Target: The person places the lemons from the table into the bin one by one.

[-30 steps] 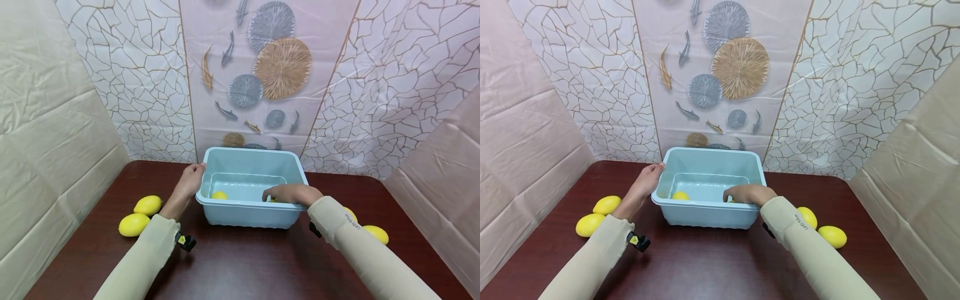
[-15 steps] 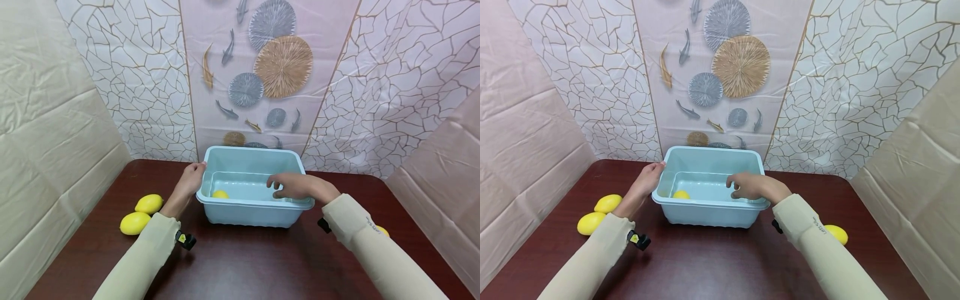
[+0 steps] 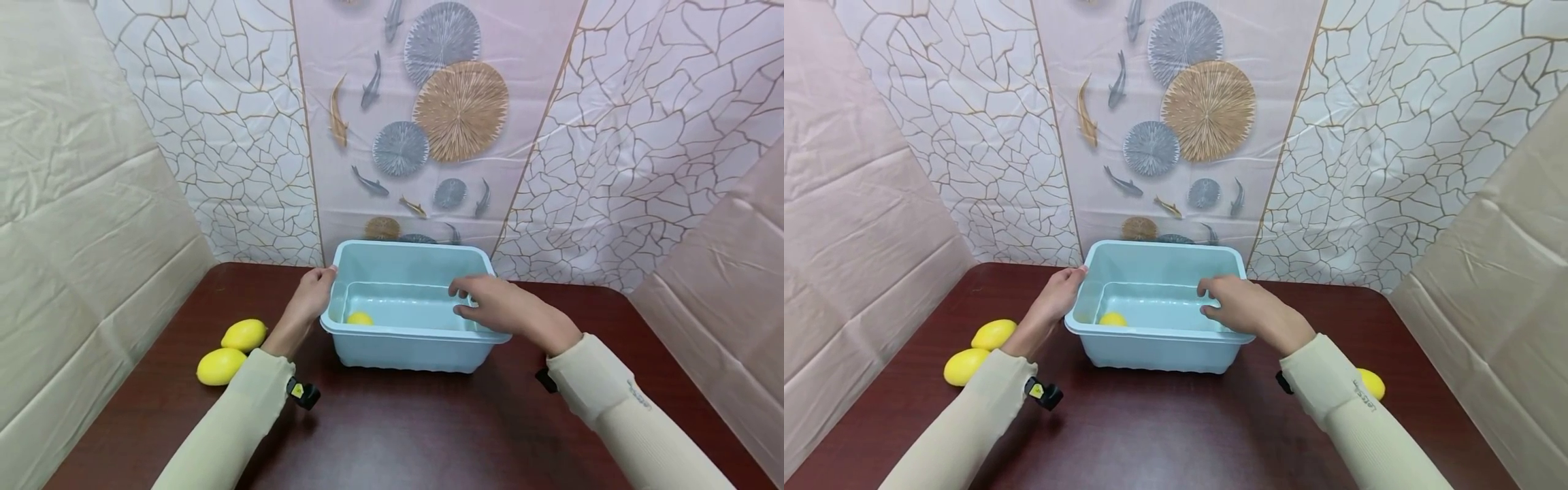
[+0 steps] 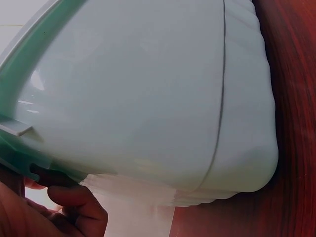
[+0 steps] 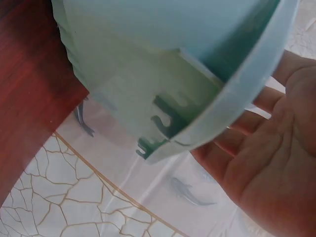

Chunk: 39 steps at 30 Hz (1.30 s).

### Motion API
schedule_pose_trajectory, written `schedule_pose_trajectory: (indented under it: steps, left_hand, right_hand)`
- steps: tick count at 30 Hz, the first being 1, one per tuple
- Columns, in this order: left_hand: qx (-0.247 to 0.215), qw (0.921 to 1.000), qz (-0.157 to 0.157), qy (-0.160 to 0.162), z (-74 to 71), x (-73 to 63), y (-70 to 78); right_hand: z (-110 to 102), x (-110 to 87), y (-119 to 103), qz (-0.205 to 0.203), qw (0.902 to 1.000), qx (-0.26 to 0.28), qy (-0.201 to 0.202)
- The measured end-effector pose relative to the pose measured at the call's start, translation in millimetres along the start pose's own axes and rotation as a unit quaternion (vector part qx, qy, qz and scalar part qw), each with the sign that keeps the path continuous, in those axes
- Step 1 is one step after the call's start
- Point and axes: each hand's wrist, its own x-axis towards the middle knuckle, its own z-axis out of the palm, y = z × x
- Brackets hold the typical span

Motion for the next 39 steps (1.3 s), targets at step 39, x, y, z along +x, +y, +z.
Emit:
schedule_pose_trajectory:
  steps: [39]
  left_hand:
    - [-0.015,0.9999,0.005,0.005,0.0,2.5,-1.2]
  right_hand:
    - [37.7,-20.2,27.8,0.276,0.9124,0.171,0.250]
